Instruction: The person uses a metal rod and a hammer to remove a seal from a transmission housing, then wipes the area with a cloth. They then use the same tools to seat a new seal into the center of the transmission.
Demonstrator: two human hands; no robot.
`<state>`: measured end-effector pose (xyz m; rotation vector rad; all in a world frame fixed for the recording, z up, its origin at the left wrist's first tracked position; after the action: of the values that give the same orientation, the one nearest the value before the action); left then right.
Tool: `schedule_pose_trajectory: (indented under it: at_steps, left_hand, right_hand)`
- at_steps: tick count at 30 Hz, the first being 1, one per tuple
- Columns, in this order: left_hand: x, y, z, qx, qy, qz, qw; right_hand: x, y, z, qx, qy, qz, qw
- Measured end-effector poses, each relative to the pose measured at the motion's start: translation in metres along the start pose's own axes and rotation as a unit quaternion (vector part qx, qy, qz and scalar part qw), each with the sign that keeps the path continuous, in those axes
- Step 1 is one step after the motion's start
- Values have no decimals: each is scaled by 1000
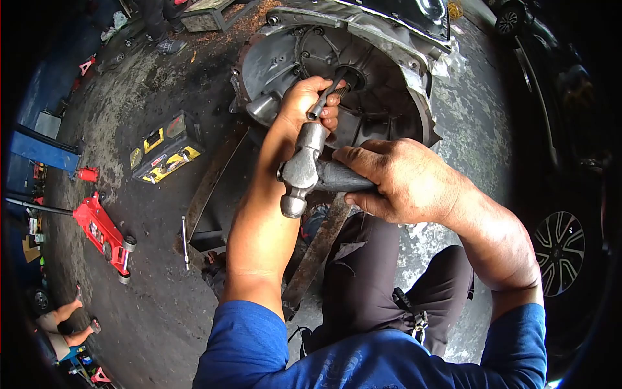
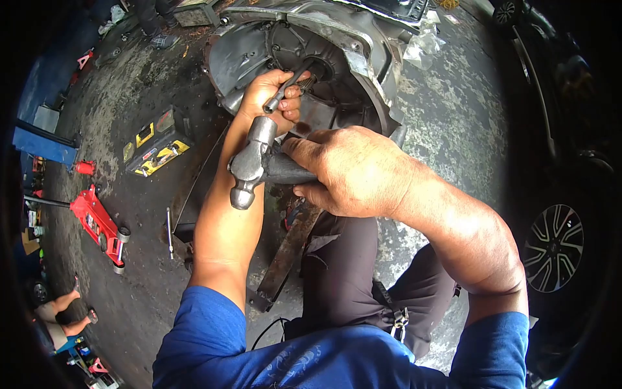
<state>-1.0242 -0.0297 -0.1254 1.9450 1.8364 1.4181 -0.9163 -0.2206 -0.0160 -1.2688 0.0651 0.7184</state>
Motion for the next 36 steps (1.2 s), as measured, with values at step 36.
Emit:
schedule_pose_trajectory:
  at_steps: [36]
  left_hand:
    - [-6,-16,-5,-22,23,44,999]
  right_hand:
    - [-12,6,4,-34,9,-28,999]
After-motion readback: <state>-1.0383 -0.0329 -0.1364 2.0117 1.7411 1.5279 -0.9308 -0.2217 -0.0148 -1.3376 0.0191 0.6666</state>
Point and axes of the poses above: each hand's wrist, its own z-axis towards the middle knuckle, its own y-axis out of the palm, x = y × z, the point moved 1 cm from there along z, towards the middle knuckle, and after that the axes turned 14 degrees about x, right-handed, at the moved point
